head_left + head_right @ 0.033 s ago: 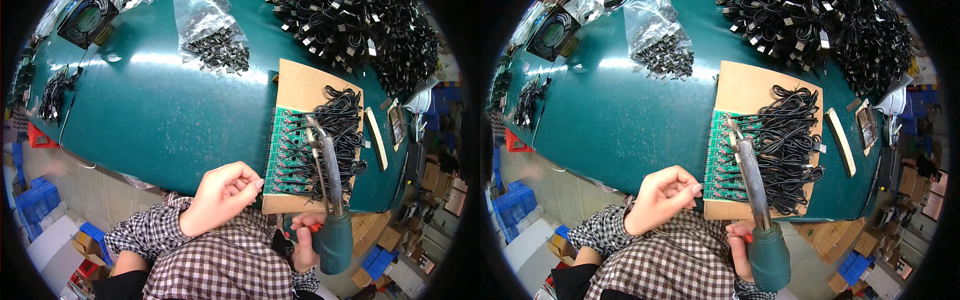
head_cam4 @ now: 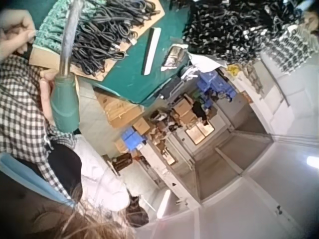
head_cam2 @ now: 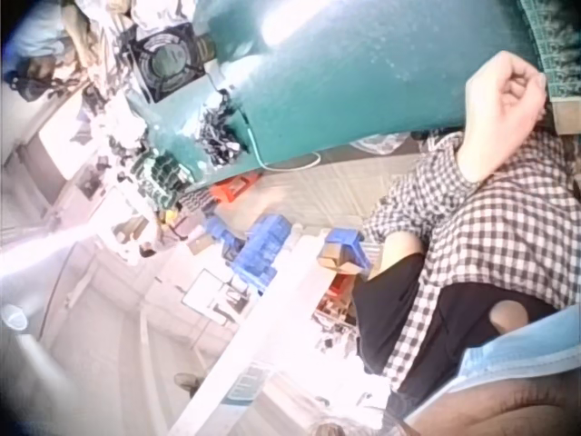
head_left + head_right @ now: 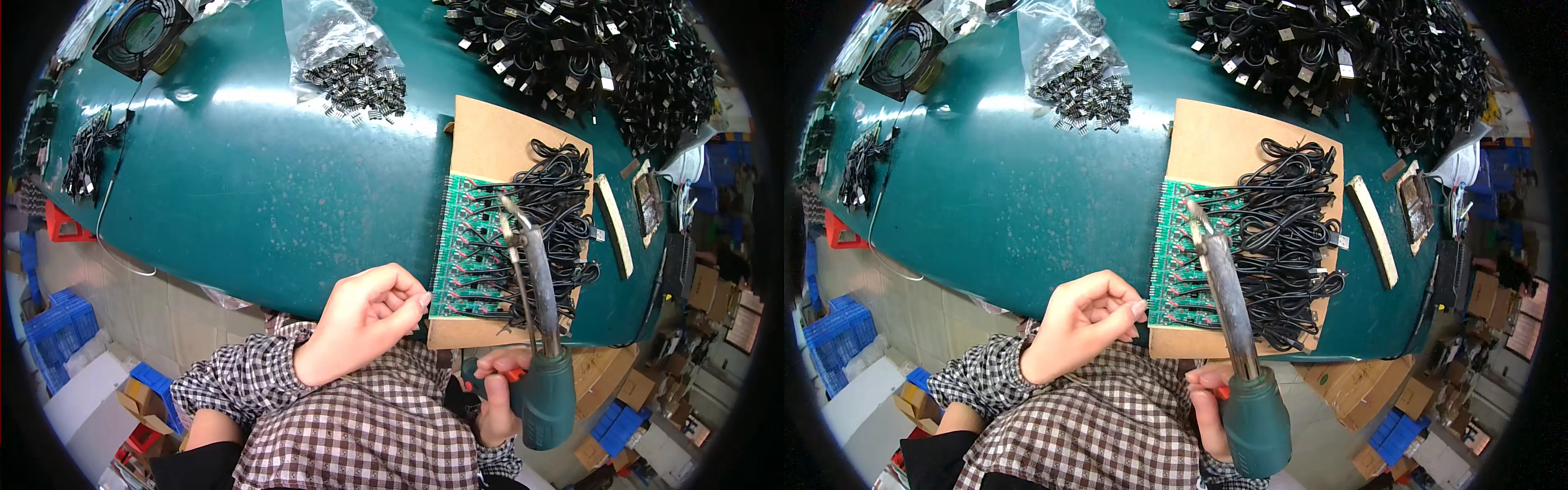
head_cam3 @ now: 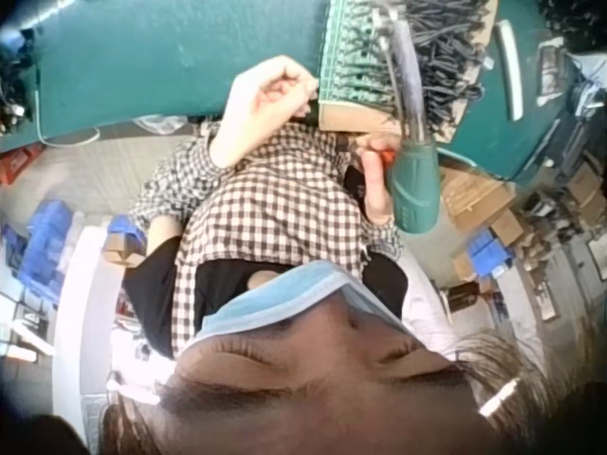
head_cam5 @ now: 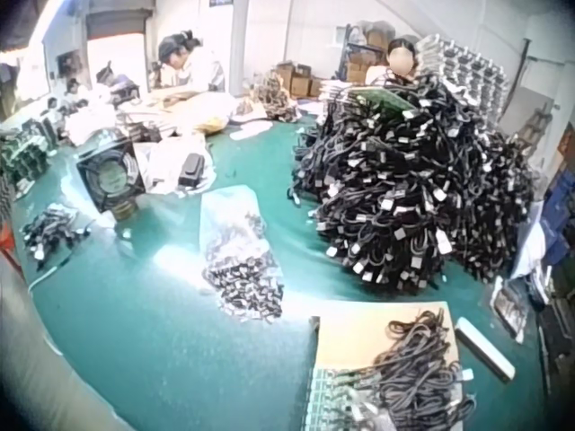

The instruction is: The person attaches electronic components onto circuit boards by hand and solders them using a soldering iron, stacks the wired circuit boards, and solders components onto another board.

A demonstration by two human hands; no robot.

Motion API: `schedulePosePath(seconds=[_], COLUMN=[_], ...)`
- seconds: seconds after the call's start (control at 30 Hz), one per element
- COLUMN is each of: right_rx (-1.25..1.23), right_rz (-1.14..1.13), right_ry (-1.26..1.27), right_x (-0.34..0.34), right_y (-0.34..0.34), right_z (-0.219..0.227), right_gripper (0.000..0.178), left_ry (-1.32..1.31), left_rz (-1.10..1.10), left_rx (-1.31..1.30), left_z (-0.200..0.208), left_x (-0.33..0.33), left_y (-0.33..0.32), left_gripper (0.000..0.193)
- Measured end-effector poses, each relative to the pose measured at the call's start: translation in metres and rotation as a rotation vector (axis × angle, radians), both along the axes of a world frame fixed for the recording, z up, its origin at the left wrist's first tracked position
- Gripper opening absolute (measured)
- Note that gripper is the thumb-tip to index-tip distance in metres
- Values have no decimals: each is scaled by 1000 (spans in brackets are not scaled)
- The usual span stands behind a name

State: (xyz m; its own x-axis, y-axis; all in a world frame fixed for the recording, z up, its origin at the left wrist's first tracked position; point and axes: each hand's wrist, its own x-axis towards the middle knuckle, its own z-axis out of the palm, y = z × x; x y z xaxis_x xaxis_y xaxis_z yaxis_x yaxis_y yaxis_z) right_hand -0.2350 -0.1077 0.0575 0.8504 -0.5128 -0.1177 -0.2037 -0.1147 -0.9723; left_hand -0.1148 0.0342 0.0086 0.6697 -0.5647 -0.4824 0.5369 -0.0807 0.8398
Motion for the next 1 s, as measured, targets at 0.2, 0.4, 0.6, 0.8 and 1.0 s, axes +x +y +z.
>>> schedulePosePath(seconds=[0.2, 0.4, 0.6, 0.8, 1.0], right_rx=[101, 272, 206, 258, 178], right_rz=[36, -62, -204, -166, -143], right_ry=[-74, -25, 6, 53, 9], right_x=[-28, -44, -71, -84, -84], right_y=[-8, -4, 4, 2, 1], right_z=[-7, -9, -18, -20, -23], right_gripper=[34, 51, 60, 56, 50], left_ry=[6, 33, 79, 97, 88], left_rz=[-8, 44, 40, 47, 63], left_rx=[46, -8, -36, -43, -58], left_z=[-4, -7, -8, -5, -7], left_x=[-3, -5, -2, -4, -4], left_y=[-4, -8, -6, -7, -7], left_gripper=[12, 11, 11, 12, 14])
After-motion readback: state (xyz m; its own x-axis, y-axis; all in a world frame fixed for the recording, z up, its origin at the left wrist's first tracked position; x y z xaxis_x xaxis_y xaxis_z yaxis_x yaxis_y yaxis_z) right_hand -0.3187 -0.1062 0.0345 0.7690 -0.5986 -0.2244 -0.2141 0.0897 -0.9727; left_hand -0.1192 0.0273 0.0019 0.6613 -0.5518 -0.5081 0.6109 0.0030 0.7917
